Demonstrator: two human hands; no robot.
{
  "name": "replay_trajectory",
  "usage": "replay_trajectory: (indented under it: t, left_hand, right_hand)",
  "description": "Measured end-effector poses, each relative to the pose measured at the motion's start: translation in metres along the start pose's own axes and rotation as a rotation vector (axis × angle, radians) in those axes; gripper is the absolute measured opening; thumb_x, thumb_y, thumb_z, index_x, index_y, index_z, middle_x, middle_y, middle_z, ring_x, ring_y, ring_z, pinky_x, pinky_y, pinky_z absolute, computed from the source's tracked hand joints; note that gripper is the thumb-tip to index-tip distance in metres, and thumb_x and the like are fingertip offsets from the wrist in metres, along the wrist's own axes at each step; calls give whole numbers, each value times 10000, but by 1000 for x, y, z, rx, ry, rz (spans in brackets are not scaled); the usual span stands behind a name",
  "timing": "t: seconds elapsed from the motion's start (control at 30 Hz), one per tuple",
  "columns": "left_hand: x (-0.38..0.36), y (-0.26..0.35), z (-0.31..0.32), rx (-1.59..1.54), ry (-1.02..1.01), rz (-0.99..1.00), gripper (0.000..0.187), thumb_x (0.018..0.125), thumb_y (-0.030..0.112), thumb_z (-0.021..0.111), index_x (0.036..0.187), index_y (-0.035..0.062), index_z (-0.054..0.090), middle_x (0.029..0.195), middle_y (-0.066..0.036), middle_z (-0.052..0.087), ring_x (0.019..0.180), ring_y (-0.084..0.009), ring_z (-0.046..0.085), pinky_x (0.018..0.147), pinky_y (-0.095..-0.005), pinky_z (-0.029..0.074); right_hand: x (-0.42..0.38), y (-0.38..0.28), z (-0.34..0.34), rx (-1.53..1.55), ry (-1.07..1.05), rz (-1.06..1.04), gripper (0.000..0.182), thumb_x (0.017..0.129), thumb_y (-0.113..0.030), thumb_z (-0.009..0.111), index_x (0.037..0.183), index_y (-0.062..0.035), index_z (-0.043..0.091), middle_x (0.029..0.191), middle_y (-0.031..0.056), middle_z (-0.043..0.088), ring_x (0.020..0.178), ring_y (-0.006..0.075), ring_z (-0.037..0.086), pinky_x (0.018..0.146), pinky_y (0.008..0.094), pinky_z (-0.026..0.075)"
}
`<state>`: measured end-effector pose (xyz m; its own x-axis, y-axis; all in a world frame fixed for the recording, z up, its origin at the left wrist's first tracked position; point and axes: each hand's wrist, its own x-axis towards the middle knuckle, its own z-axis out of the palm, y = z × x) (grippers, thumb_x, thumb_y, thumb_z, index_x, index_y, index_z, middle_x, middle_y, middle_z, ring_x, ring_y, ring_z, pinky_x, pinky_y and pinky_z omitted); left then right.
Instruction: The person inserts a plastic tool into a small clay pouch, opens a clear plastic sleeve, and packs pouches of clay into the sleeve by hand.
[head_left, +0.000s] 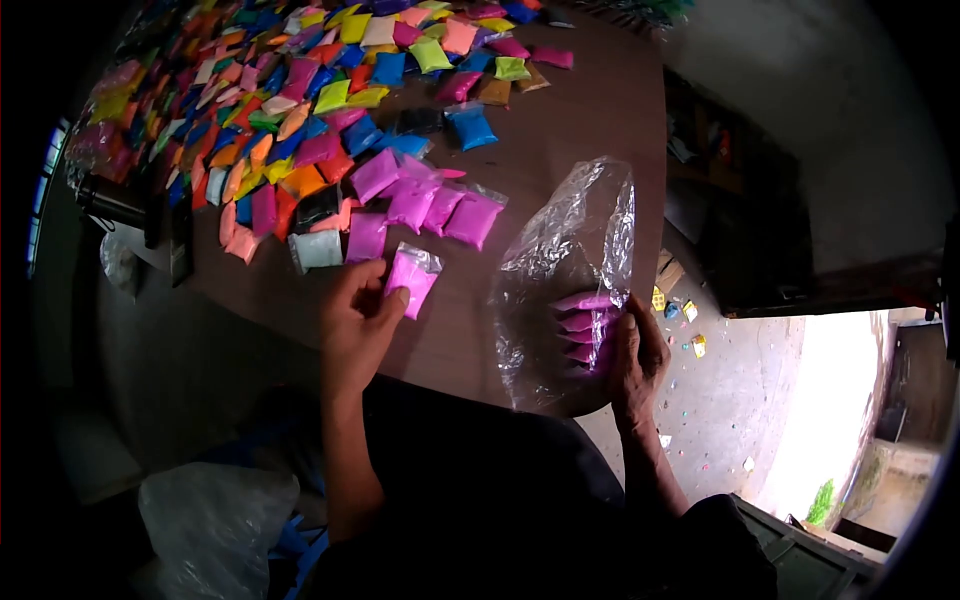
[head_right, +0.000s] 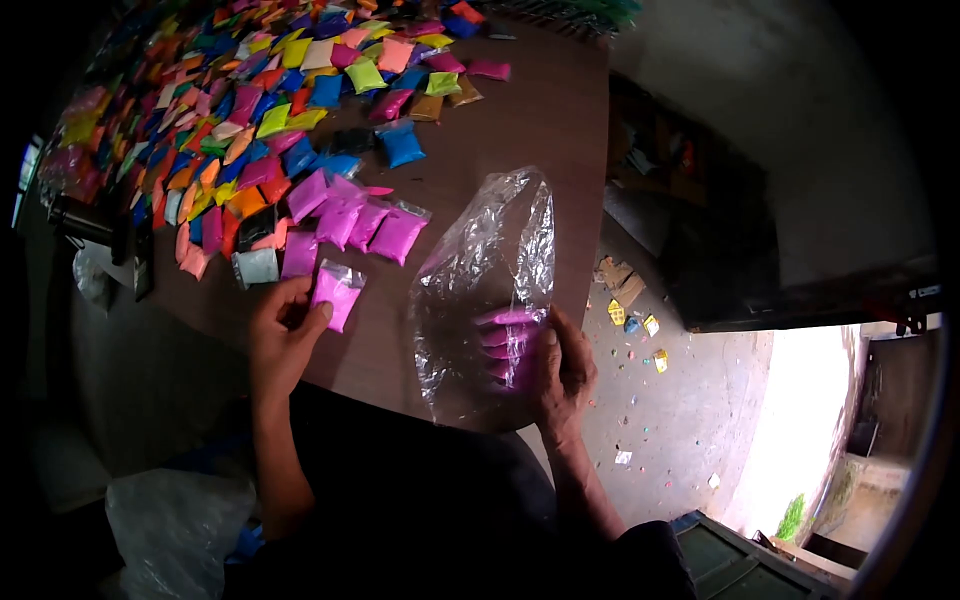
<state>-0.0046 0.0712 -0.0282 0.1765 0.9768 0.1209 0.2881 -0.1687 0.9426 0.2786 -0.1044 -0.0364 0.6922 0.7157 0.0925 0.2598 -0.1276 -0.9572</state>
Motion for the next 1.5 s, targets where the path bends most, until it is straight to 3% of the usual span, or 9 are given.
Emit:
replay_trajectory:
  t: [0.23, 0.4, 0.57, 0.67, 1.23, 1.3, 1.43, 1.47, 1.5]
  left_hand:
    - [-20, 38, 24, -196, -161, -74, 220, 874, 67, 826, 1029, 28, 676, 806, 50, 610, 680, -21, 506, 601, -206, 397]
    - [-13, 66, 59, -77, -221, 99, 231, 883, 70, 810, 1052, 10, 665, 817, -30, 670, 638, -70, 575, 587, -254, 470]
    - [-4, 67, 83, 28, -224, 310, 271, 860, 31, 787, 1107, 2, 678, 887, -127, 698, 711, -240, 673, 635, -336, 536]
    - [-4, 65, 90, 66, -231, 242, 198, 879, 35, 783, 1040, 5, 672, 848, -52, 704, 690, -112, 634, 618, -265, 507]
    - [6, 50, 112, 58, -476, 252, 155, 932, 36, 742, 1080, -1, 716, 932, -132, 739, 834, -245, 728, 735, -335, 556]
    - [6, 50, 109, 78, -497, 223, 155, 927, 30, 743, 1077, -6, 724, 944, -132, 739, 838, -248, 727, 735, -336, 557]
    - [4, 39, 115, 21, -453, 301, 158, 926, 7, 736, 1082, -10, 751, 939, -134, 732, 831, -237, 725, 728, -330, 556]
    - [3, 37, 118, -20, -452, 295, 166, 925, 1, 733, 1089, -10, 758, 945, -137, 730, 830, -233, 726, 728, -330, 558]
    - [1, 37, 122, -36, -456, 296, 166, 925, 1, 733, 1089, -10, 758, 945, -137, 730, 830, -233, 726, 728, -330, 558]
  right_hand:
    - [0, 2, 0, 35, 6, 32, 318, 1079, -134, 608, 1355, 7, 680, 1196, 123, 681, 1141, 195, 642, 1025, 323, 479]
    - [-1, 6, 2, 55, 20, 37, 306, 1082, -145, 603, 1332, 9, 692, 1171, 127, 689, 1129, 200, 645, 1024, 330, 478]
    - [-1, 3, 0, 18, 7, 39, 280, 1073, -128, 615, 1304, 3, 702, 1141, 130, 698, 1101, 222, 640, 1009, 350, 475]
    - [-2, 6, 0, 30, 9, 25, 283, 1077, -150, 613, 1302, -5, 704, 1133, 129, 701, 1122, 219, 629, 1014, 349, 467]
    - [2, 5, -2, -23, 9, -37, 352, 1060, -184, 627, 1354, 4, 676, 1170, 145, 743, 1103, 250, 628, 1035, 380, 458]
    - [7, 8, -10, -67, -125, -81, 447, 1081, -134, 572, 1493, 38, 548, 1406, 159, 653, 1279, 206, 604, 1120, 343, 443]
    - [26, 0, -21, -33, -243, -50, 474, 1043, -82, 553, 1504, 24, 542, 1465, 173, 618, 1326, 254, 597, 1149, 361, 431]
    - [26, -2, -15, -173, -120, -159, 454, 933, -44, 589, 1379, 12, 656, 1285, 179, 722, 1231, 265, 631, 1127, 394, 410]
    - [28, -3, -13, -186, -123, -157, 440, 953, -61, 590, 1383, 13, 651, 1300, 175, 717, 1244, 280, 618, 1140, 398, 399]
